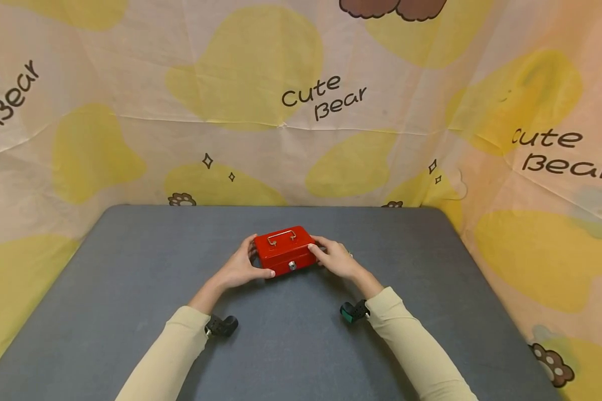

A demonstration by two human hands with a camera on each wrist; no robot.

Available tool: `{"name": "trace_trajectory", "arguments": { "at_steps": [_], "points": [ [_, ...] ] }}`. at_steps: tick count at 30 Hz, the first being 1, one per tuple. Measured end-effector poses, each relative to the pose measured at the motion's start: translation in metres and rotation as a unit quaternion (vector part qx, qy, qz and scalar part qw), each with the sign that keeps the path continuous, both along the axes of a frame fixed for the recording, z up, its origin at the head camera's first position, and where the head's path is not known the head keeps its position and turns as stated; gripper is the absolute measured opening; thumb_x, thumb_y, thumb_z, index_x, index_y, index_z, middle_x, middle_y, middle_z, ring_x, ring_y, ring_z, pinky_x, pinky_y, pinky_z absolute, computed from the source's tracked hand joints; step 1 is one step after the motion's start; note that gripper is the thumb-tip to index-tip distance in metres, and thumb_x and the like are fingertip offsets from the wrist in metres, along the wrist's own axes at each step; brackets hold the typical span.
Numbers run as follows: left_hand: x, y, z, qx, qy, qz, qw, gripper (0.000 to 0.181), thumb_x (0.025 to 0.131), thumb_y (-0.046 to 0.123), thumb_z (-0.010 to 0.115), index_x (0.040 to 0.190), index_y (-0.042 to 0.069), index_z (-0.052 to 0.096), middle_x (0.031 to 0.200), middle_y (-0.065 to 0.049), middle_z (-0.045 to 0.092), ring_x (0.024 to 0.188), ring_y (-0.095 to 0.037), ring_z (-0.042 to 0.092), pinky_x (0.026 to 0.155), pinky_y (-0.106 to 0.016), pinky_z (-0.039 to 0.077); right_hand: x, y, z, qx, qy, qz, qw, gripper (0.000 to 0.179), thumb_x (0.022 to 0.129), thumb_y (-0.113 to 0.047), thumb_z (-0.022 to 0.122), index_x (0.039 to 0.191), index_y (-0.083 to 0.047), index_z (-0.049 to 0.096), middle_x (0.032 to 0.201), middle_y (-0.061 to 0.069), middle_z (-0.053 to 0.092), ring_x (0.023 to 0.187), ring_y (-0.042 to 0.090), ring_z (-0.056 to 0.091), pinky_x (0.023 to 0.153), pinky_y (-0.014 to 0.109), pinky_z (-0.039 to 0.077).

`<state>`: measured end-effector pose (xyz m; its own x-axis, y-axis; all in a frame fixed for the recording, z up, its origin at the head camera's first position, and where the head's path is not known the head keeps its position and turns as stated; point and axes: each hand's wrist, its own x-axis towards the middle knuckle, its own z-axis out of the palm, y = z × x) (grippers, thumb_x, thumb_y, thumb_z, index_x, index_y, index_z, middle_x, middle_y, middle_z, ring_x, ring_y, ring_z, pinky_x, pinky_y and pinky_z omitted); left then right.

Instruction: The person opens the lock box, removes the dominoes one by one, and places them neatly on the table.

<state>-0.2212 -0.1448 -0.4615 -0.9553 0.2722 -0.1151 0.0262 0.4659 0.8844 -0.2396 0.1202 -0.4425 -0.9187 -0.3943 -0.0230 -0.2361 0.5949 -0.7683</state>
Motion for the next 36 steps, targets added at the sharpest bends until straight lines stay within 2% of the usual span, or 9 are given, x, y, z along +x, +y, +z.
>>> {"name": "trace_trajectory", "arguments": {
  "at_steps": [4,10,22,27,32,36],
  "points": [
    [0.0,0.001,-0.001,0.023,0.002,-0.005,0.9997,0.115,0.067,0.03,0.082,0.147,0.006,0.003,0.147,-0.018,0.027,0.131,-0.032,0.036,0.107,-0.045,0.03,-0.003,-0.001,0.0,0.009,0.013,-0.002,0.9999,0.047,0.096,-0.036,0.047,0.135,-0.012,0.046,0.102,0.006,0.066,0.071,0.019,0.063,0.06,0.026,0.049],
    [-0.001,0.004,-0.002,0.029,0.004,0.006,0.9996,0.113,0.067,0.028,0.082,0.147,0.008,0.006,0.143,-0.016,0.035,0.128,-0.028,0.04,0.106,-0.044,0.033,-0.006,-0.001,0.001,0.011,0.027,0.003,0.9996,0.046,0.096,-0.036,0.046,0.133,-0.01,0.048,0.087,0.004,0.065,0.065,0.011,0.058,0.059,0.025,0.048],
    [0.002,0.008,-0.002,0.021,0.007,0.035,0.9992,0.112,0.062,0.034,0.084,0.145,0.009,0.013,0.137,-0.012,0.042,0.12,-0.025,0.048,0.099,-0.041,0.041,-0.008,-0.001,0.002,0.023,0.028,0.003,0.9993,0.045,0.096,-0.036,0.046,0.133,-0.011,0.049,0.079,0.001,0.061,0.064,0.012,0.055,0.058,0.025,0.047],
    [0.004,0.009,-0.003,0.023,0.003,0.045,0.9987,0.11,0.063,0.033,0.084,0.145,0.008,0.014,0.137,-0.012,0.041,0.12,-0.025,0.049,0.098,-0.041,0.042,-0.009,-0.002,0.003,0.024,0.034,0.001,0.9991,0.045,0.096,-0.037,0.046,0.132,-0.011,0.05,0.09,0.003,0.065,0.066,0.015,0.057,0.058,0.026,0.047],
    [0.007,0.012,-0.001,0.025,-0.005,0.057,0.9981,0.11,0.064,0.034,0.083,0.145,0.009,0.013,0.137,-0.011,0.041,0.119,-0.026,0.048,0.098,-0.041,0.043,-0.008,-0.004,0.006,0.033,0.047,-0.009,0.9983,0.042,0.096,-0.036,0.046,0.13,-0.011,0.053,0.113,0.005,0.065,0.084,0.016,0.064,0.069,0.028,0.051],
    [0.01,0.013,0.0,0.021,-0.008,0.066,0.9975,0.11,0.064,0.035,0.083,0.144,0.009,0.013,0.137,-0.011,0.041,0.119,-0.026,0.049,0.097,-0.042,0.043,-0.008,-0.005,0.008,0.044,0.056,-0.01,0.9974,0.04,0.096,-0.034,0.046,0.128,-0.011,0.055,0.115,0.007,0.064,0.094,0.018,0.064,0.074,0.03,0.052]
  ]
}}
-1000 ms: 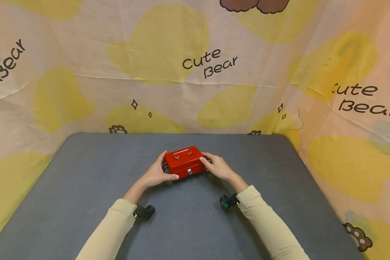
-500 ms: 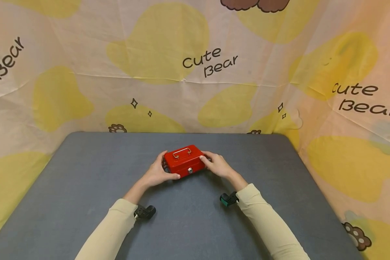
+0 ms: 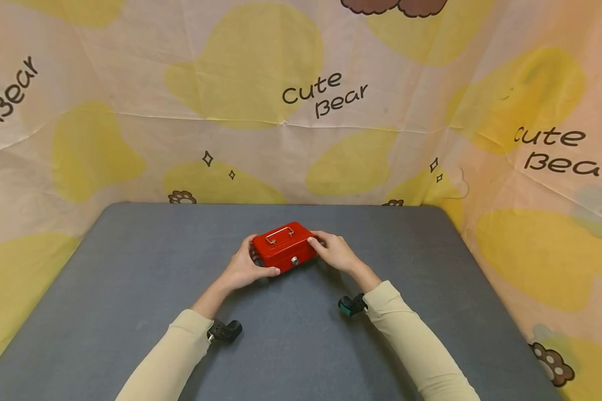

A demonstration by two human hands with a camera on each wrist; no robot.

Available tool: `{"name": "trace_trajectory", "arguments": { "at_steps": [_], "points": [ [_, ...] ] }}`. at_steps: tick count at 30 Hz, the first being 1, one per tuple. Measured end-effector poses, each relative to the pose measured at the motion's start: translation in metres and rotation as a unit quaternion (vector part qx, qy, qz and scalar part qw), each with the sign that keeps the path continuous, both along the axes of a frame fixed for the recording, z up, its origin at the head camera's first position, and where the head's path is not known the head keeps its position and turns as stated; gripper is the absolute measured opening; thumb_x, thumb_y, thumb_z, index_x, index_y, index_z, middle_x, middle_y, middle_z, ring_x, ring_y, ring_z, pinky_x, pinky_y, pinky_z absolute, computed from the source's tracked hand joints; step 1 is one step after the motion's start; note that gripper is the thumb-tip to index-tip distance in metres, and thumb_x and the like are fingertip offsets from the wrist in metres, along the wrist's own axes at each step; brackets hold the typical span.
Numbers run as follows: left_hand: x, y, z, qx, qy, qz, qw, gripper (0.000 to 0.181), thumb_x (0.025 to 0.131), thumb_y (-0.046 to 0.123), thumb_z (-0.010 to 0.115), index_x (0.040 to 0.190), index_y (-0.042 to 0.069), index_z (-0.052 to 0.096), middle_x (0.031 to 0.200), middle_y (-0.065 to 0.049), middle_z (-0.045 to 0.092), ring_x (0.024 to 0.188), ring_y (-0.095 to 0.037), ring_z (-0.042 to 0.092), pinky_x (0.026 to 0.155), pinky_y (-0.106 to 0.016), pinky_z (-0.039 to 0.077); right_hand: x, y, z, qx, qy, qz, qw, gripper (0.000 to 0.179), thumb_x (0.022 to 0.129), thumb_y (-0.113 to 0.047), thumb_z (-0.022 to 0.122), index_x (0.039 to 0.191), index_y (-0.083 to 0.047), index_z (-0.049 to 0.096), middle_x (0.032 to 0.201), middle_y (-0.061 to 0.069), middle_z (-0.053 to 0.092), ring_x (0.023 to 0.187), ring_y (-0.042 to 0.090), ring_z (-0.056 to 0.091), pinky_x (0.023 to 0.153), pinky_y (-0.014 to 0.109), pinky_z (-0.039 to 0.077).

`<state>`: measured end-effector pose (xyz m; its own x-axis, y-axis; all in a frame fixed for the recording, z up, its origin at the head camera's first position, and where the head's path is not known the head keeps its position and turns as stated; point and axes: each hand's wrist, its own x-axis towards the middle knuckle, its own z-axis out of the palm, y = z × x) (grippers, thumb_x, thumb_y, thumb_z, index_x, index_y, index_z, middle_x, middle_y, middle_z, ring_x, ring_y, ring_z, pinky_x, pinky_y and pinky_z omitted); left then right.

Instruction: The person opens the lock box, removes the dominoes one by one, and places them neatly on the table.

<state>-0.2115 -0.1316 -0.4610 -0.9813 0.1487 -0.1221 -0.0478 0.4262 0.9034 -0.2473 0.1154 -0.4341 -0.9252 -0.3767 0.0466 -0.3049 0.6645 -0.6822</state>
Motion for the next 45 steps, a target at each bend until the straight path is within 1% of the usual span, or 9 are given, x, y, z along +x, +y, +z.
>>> {"name": "trace_trajectory", "arguments": {
  "at_steps": [8,12,15,22,27,31,38,40,45],
  "points": [
    [0.002,0.002,0.0,-0.004,0.003,0.014,0.9999,0.108,0.063,0.035,0.084,0.143,0.008,0.016,0.135,-0.011,0.044,0.117,-0.025,0.051,0.096,-0.041,0.044,-0.001,0.01,0.004,0.02,0.002,-0.001,0.9998,0.037,0.095,-0.033,0.05,0.125,-0.012,0.057,0.113,0.005,0.065,0.095,0.019,0.064,0.076,0.033,0.053],
    [0.002,0.003,0.001,-0.005,0.004,0.024,0.9997,0.105,0.062,0.036,0.084,0.141,0.008,0.02,0.133,-0.011,0.046,0.116,-0.025,0.052,0.095,-0.04,0.045,-0.003,0.021,0.006,0.018,0.017,0.002,0.9997,0.035,0.094,-0.027,0.052,0.124,-0.01,0.057,0.117,0.007,0.063,0.099,0.022,0.062,0.082,0.038,0.051],
    [0.002,0.003,0.001,-0.007,0.004,0.031,0.9995,0.102,0.063,0.035,0.084,0.139,0.008,0.022,0.131,-0.01,0.047,0.114,-0.025,0.052,0.094,-0.04,0.046,-0.004,0.031,0.006,0.027,0.032,-0.001,0.9991,0.034,0.094,-0.023,0.054,0.123,-0.006,0.057,0.117,0.009,0.063,0.1,0.025,0.062,0.085,0.041,0.05],
    [0.003,0.004,0.003,-0.011,0.001,0.035,0.9993,0.1,0.064,0.036,0.083,0.139,0.007,0.022,0.131,-0.011,0.047,0.115,-0.026,0.052,0.094,-0.041,0.046,-0.006,0.052,0.006,0.051,0.032,-0.024,0.9979,0.033,0.093,-0.02,0.054,0.121,-0.003,0.057,0.113,0.01,0.064,0.099,0.026,0.061,0.083,0.043,0.05],
    [0.004,0.004,0.003,-0.016,-0.001,0.035,0.9993,0.102,0.064,0.038,0.083,0.14,0.007,0.021,0.133,-0.012,0.046,0.117,-0.026,0.051,0.095,-0.042,0.045,-0.007,0.064,0.002,0.066,0.025,-0.026,0.9971,0.033,0.092,-0.019,0.055,0.12,-0.003,0.058,0.111,0.012,0.063,0.098,0.027,0.062,0.081,0.041,0.051],
    [0.005,0.003,0.003,-0.013,-0.004,0.036,0.9992,0.103,0.063,0.038,0.083,0.139,0.007,0.021,0.133,-0.012,0.045,0.117,-0.026,0.05,0.095,-0.042,0.045,-0.008,0.072,-0.003,0.084,0.024,-0.015,0.9961,0.033,0.092,-0.018,0.056,0.12,-0.002,0.057,0.111,0.013,0.063,0.098,0.027,0.061,0.079,0.041,0.051],
    [0.005,0.003,0.002,-0.015,-0.003,0.037,0.9992,0.103,0.063,0.039,0.083,0.139,0.006,0.022,0.133,-0.013,0.045,0.116,-0.027,0.051,0.095,-0.042,0.045,-0.01,0.079,-0.012,0.121,0.051,0.026,0.9911,0.028,0.088,-0.016,0.061,0.115,-0.005,0.062,0.109,0.01,0.061,0.101,0.027,0.057,0.087,0.043,0.047],
    [0.005,0.003,0.002,-0.016,-0.002,0.037,0.9992,0.102,0.064,0.039,0.083,0.139,0.006,0.022,0.133,-0.013,0.046,0.116,-0.027,0.051,0.095,-0.042,0.045,-0.01,0.079,-0.015,0.129,0.057,0.034,0.9894,0.026,0.087,-0.016,0.062,0.112,-0.006,0.063,0.106,0.01,0.061,0.099,0.026,0.057,0.086,0.043,0.046],
    [0.005,0.004,0.002,-0.011,-0.003,0.036,0.9993,0.102,0.063,0.038,0.083,0.139,0.006,0.022,0.133,-0.012,0.046,0.117,-0.026,0.051,0.095,-0.042,0.044,-0.009,0.08,-0.017,0.141,0.074,0.039,0.9865,0.021,0.085,-0.014,0.064,0.105,-0.006,0.066,0.097,0.008,0.06,0.088,0.023,0.056,0.079,0.041,0.047]
  ]
}}
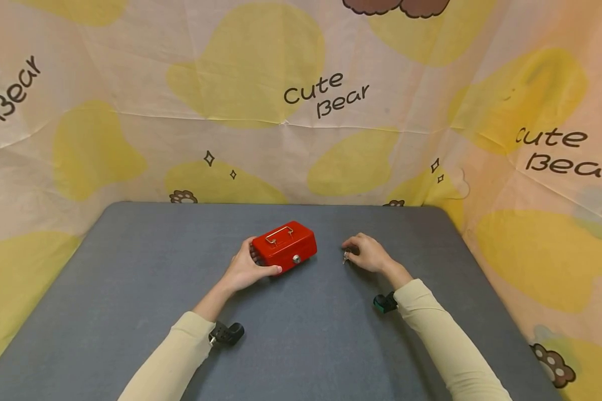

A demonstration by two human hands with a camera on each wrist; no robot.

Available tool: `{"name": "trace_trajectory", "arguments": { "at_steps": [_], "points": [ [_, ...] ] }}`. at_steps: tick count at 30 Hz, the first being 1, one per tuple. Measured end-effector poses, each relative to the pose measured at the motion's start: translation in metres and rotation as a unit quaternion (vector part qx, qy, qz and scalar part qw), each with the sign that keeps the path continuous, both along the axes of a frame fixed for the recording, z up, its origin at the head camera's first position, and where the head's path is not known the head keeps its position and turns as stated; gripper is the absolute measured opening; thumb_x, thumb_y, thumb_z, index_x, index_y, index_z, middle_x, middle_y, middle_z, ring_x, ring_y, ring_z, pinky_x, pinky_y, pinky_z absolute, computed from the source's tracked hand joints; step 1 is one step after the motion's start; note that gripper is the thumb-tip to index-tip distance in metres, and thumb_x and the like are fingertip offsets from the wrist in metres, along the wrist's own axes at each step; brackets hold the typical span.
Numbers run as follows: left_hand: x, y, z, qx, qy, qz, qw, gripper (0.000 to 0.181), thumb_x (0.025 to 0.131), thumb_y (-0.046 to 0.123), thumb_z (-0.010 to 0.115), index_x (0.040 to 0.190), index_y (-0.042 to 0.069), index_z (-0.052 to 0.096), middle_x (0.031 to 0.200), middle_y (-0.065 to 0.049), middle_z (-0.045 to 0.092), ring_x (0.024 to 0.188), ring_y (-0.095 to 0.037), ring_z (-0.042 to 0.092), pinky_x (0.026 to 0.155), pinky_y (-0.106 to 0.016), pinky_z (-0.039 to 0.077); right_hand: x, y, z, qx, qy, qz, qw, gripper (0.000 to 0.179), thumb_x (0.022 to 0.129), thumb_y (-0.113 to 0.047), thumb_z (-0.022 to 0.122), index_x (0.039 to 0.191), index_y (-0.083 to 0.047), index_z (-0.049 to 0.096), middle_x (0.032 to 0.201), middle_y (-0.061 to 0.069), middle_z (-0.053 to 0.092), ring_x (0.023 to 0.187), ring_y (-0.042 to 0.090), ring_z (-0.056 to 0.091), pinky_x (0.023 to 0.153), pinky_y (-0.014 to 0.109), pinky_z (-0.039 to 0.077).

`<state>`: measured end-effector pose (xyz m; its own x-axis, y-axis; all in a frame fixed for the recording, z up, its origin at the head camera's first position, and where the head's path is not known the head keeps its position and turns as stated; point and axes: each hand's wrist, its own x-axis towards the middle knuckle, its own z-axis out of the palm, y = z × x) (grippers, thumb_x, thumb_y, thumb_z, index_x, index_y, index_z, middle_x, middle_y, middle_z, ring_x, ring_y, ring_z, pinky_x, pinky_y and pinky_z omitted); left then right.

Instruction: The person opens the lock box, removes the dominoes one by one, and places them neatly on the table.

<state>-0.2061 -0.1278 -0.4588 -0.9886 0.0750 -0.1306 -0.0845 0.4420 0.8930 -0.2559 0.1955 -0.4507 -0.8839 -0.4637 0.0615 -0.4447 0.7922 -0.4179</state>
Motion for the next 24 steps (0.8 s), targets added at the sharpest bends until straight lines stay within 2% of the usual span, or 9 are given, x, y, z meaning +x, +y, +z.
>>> {"name": "trace_trajectory", "arguments": {
  "at_steps": [12,17,24],
  "points": [
    [-0.0002,-0.0002,-0.0011,0.001,0.003,-0.001,1.0,0.1,0.063,0.037,0.083,0.137,0.007,0.023,0.132,-0.012,0.047,0.116,-0.026,0.051,0.096,-0.041,0.044,-0.0004,0.0071,-0.0076,0.047,0.001,-0.008,0.9988,0.018,0.083,-0.013,0.067,0.1,-0.012,0.065,0.087,0.003,0.056,0.079,0.016,0.053,0.069,0.034,0.046],
    [-0.0012,-0.0002,-0.0016,-0.001,0.004,0.0,1.0,0.1,0.063,0.038,0.083,0.137,0.007,0.024,0.132,-0.012,0.047,0.116,-0.026,0.052,0.096,-0.041,0.044,-0.0012,0.0077,-0.0072,0.054,0.02,-0.007,0.9983,0.016,0.081,-0.016,0.068,0.096,-0.013,0.065,0.085,0.003,0.053,0.076,0.017,0.05,0.067,0.033,0.043],
    [-0.001,0.0001,-0.0012,0.003,0.003,-0.001,1.0,0.099,0.063,0.036,0.083,0.137,0.007,0.024,0.132,-0.011,0.047,0.116,-0.026,0.052,0.096,-0.041,0.044,0.002,0.0045,-0.0007,0.038,0.062,0.022,0.9971,0.015,0.08,-0.021,0.069,0.092,-0.012,0.064,0.085,0.004,0.053,0.077,0.021,0.05,0.068,0.037,0.044]
  ]
}}
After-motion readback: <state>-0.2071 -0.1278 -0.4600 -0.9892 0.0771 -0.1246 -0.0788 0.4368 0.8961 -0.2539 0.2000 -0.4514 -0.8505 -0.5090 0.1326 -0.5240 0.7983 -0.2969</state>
